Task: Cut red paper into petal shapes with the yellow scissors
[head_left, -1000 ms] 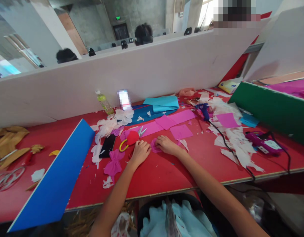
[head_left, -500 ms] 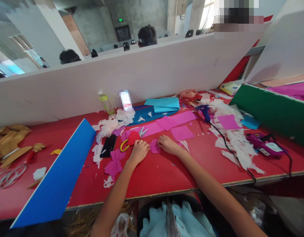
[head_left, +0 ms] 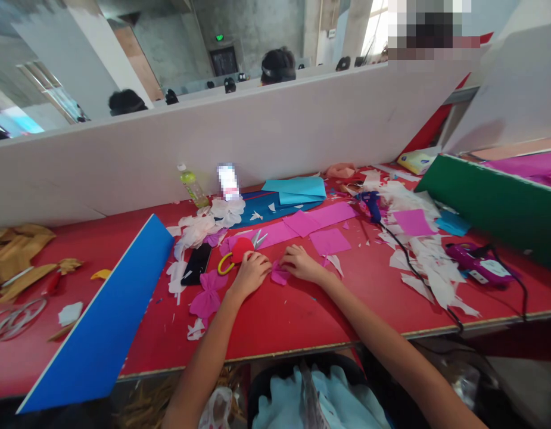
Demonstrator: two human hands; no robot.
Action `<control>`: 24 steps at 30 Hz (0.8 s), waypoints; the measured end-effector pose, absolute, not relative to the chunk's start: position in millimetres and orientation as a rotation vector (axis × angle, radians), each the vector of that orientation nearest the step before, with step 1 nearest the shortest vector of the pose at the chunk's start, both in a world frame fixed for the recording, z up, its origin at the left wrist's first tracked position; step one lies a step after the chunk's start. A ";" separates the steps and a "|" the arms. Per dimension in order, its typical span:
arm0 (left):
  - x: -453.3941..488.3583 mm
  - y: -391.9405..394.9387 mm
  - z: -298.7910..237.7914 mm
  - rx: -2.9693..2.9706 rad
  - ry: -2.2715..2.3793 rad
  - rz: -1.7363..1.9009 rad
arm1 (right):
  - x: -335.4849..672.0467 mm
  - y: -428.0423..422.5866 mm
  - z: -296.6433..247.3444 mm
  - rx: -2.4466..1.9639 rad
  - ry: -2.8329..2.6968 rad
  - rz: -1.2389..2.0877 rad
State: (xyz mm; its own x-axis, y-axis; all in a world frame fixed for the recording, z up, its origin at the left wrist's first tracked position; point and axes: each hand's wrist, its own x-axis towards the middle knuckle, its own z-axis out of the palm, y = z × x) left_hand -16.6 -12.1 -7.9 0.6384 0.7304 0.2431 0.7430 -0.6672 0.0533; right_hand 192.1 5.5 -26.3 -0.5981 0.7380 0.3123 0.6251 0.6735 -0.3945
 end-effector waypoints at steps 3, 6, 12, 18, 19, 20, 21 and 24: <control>-15.7 -12.1 -8.7 -2.811 -1.238 -0.378 | 190.3 3.8 -25.9 -1.061 -2.457 0.359; -15.2 -12.4 -8.8 -2.807 -1.237 -0.384 | 189.4 2.6 -25.4 -1.061 -2.475 0.376; -15.1 -12.2 -7.7 -2.809 -1.238 -0.368 | 187.3 4.7 -26.3 -1.051 -2.466 0.442; -14.5 -12.5 -7.1 -2.813 -1.240 -0.373 | 182.2 6.8 -29.6 -1.078 -2.488 0.403; -14.4 -12.7 -7.1 -2.811 -1.245 -0.374 | 181.6 6.5 -30.4 -1.084 -2.497 0.383; -14.3 -12.9 -7.2 -2.808 -1.248 -0.376 | 181.3 6.2 -31.0 -1.093 -2.502 0.363; -14.2 -13.0 -7.4 -2.806 -1.249 -0.376 | 181.5 5.9 -31.4 -1.102 -2.502 0.347; -14.3 -12.9 -8.1 -2.802 -1.249 -0.380 | 184.4 5.3 -30.8 -1.111 -2.492 0.348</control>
